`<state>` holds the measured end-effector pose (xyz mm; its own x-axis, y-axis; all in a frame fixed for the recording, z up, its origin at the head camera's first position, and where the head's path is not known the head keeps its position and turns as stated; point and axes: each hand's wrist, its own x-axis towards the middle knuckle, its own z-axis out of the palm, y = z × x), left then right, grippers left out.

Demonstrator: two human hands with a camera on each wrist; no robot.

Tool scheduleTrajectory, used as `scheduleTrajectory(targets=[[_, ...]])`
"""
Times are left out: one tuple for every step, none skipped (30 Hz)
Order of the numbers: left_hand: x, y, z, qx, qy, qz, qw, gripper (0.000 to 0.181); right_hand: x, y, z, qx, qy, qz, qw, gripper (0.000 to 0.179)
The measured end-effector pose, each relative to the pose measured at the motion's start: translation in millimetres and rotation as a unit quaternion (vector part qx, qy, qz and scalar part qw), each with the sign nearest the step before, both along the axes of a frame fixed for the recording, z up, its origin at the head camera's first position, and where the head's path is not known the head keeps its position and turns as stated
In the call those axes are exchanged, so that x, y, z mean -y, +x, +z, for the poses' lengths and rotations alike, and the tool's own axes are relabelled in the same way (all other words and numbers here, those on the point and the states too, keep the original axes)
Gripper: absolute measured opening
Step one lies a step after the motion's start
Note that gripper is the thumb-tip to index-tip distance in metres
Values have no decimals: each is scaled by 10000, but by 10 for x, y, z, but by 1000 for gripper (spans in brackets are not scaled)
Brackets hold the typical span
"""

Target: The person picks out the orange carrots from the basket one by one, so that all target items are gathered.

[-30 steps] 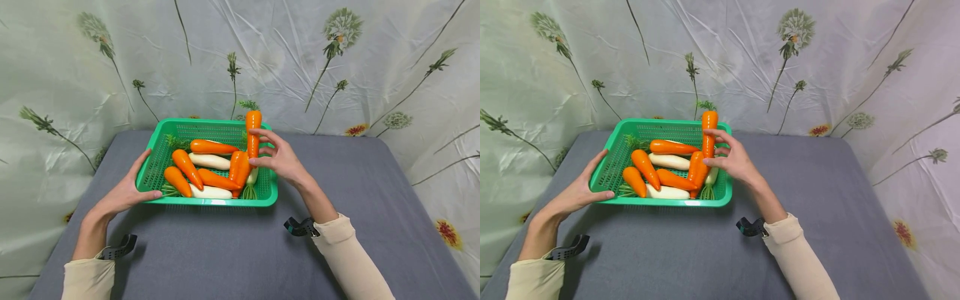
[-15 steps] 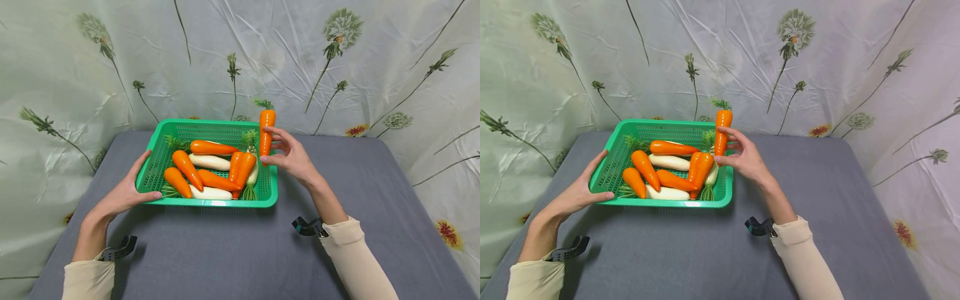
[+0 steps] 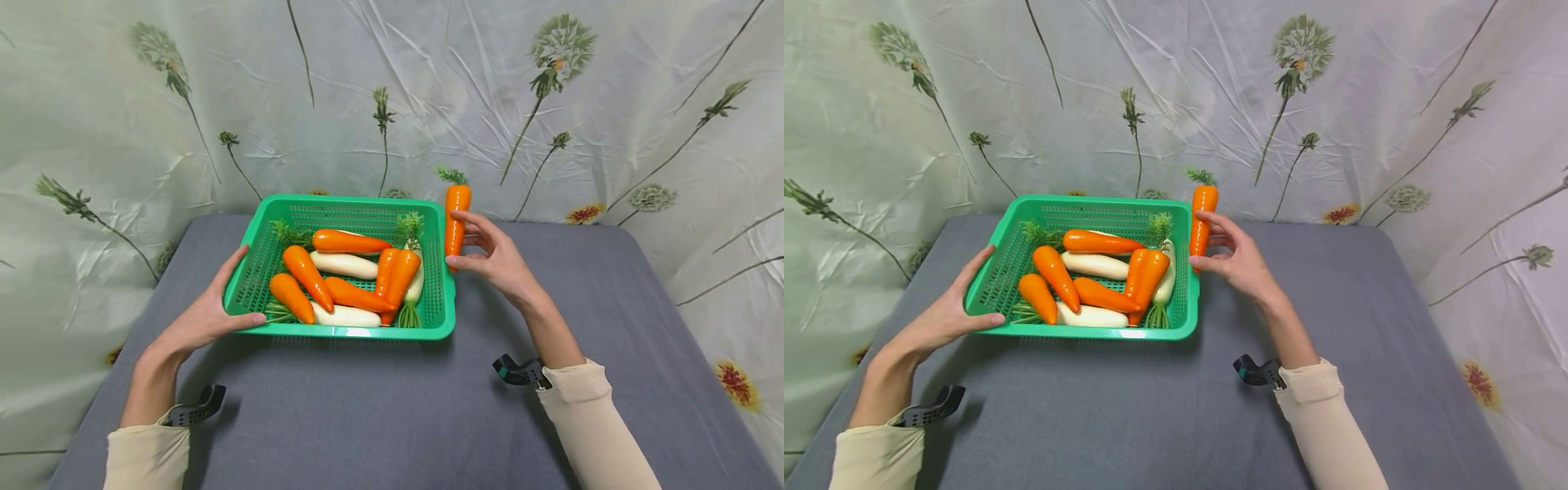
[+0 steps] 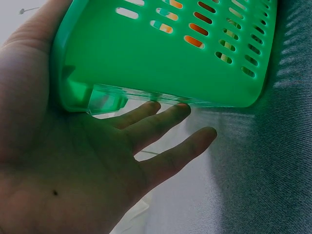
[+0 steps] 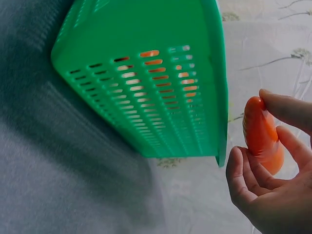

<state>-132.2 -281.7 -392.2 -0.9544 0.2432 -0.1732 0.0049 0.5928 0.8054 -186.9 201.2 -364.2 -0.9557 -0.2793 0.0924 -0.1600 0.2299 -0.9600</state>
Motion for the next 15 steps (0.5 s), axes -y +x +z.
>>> scheduleTrajectory(targets=[[-1, 1, -1, 7, 1, 7, 10000, 122, -13, 0, -11, 16, 29, 0, 10000, 74], [-2, 3, -1, 15, 12, 10, 10000, 122, -27, -3, -26, 41, 63, -4, 10000, 74], [-2, 3, -2, 22, 19, 15, 10000, 122, -41, 0, -35, 49, 114, -2, 9999, 73], [-2, 4, -4, 32, 29, 20, 10000, 121, -52, 1, -44, 55, 157, 1, 9999, 73], [-1, 6, -4, 36, 40, 26, 10000, 121, -62, 6, -51, 65, 205, 6, 9998, 73], [0, 8, -5, 43, 47, 35, 10000, 121, -70, 10, -59, 68, 253, 17, 9997, 73], [-1, 6, -4, 50, 39, 51, 10000, 121, -80, 9, -66, 74, 309, 18, 9995, 73], [-1, 6, -3, 51, 39, 56, 10000, 122, -88, 13, -71, 75, 352, 23, 9994, 73], [0, 6, -3, 49, 33, 58, 10000, 122, -97, 12, -80, 80, 389, 21, 9992, 73], [-1, 6, -3, 53, 16, 67, 10000, 122, -103, 9, -92, 94, 409, 16, 9991, 74], [-2, 7, -1, 51, 6, 68, 10000, 122, -110, 7, -105, 108, 427, 9, 9990, 74], [-2, 7, -2, 48, -2, 63, 10000, 122, -118, 1, -122, 119, 431, -3, 9990, 74], [-1, 7, -3, 38, -5, 57, 10000, 122, -127, -6, -140, 134, 434, -27, 9990, 74], [1, 9, -1, 31, 16, 52, 10000, 121, -135, -9, -155, 143, 433, -33, 9990, 74], [3, 14, 2, 39, 20, 63, 10000, 121, -144, -17, -177, 168, 440, -39, 9989, 74]])
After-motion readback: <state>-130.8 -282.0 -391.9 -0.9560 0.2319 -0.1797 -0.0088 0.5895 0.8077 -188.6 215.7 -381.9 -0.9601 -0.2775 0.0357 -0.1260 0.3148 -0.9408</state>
